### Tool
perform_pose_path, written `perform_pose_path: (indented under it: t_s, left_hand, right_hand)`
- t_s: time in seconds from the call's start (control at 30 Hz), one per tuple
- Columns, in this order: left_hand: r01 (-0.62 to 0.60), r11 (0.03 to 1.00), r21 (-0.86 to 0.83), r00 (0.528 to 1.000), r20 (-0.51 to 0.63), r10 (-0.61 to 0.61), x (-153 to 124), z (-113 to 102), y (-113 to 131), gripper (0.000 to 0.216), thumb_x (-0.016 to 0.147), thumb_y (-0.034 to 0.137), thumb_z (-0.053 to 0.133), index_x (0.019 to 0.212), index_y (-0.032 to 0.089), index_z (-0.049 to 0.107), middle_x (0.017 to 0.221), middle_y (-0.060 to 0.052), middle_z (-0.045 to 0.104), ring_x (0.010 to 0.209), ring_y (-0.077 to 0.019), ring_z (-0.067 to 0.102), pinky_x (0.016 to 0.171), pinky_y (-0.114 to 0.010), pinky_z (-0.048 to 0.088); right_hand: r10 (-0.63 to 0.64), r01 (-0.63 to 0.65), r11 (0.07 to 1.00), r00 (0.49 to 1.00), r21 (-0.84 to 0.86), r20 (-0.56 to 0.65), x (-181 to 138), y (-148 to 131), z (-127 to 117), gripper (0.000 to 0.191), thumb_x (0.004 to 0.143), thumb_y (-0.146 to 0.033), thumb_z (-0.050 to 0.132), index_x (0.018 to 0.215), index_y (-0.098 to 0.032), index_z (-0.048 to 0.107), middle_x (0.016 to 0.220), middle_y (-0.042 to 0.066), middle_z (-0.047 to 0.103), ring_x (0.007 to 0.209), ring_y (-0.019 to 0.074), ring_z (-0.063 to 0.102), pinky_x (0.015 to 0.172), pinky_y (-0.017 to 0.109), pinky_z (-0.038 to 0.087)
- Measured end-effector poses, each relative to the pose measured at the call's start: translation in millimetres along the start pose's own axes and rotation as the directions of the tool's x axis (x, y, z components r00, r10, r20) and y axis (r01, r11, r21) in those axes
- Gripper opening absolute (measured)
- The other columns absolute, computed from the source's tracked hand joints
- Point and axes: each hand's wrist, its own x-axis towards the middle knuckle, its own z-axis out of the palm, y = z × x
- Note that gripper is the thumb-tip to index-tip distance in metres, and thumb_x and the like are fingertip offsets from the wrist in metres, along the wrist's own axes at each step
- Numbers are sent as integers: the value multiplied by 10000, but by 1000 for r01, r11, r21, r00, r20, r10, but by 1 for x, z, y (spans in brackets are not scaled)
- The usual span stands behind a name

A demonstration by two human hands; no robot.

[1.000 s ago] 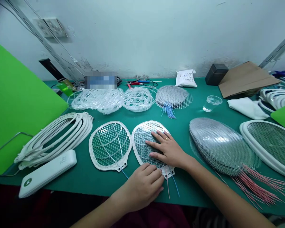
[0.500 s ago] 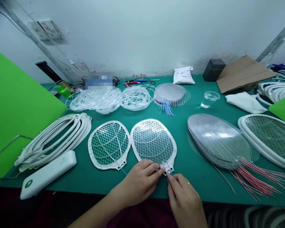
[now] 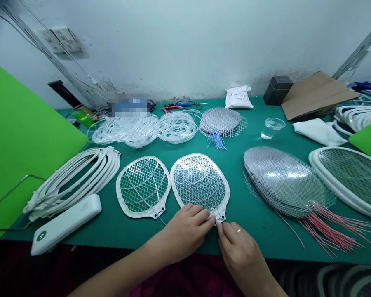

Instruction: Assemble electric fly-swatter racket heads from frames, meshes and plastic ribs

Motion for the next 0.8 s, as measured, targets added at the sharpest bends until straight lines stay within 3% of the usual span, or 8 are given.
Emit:
perform_pose_path:
  t_s: [0.1,0.2,0.37,0.5,0.8]
  left_hand:
    - [-69,997,38,997,44,67,2,-7,-3,203,975,196,502,1155,129,569,1040,-60,598,881,-213,534,712,-362,437]
    - [-120,992,-26,986,112,122,11,-18,-9,160,970,208,523,1073,127,615,983,-70,625,845,-219,555,642,-348,429]
    - [147,952,-267,976,196,-96,37,-29,-20,170,952,220,565,828,152,659,837,-51,662,769,-197,615,602,-297,413]
    - [301,897,-324,947,211,-242,50,-26,-24,152,885,323,685,873,172,664,842,-18,688,788,-190,638,596,-261,403]
    - [477,787,-392,873,313,-374,56,-22,-26,240,786,405,722,862,201,620,796,12,639,712,-160,600,512,-237,322]
  right_hand:
    - [-51,50,998,998,30,34,4,8,-6,249,962,-38,424,1009,-103,660,764,64,605,651,159,561,564,288,471]
    - [-64,61,995,997,77,38,4,14,-10,262,974,-60,413,1089,-87,647,811,78,618,679,157,579,569,273,489]
    - [27,-28,984,1000,179,8,-1,16,-8,286,991,-108,412,1161,-155,638,900,78,644,753,155,625,606,249,518]
    - [61,-55,982,998,183,-27,-5,14,-2,270,984,-112,439,1167,-140,636,926,92,658,793,170,646,642,267,538]
    - [57,-39,977,995,212,-83,-4,14,-2,287,966,-76,455,1169,-140,646,923,93,668,827,187,655,665,284,553]
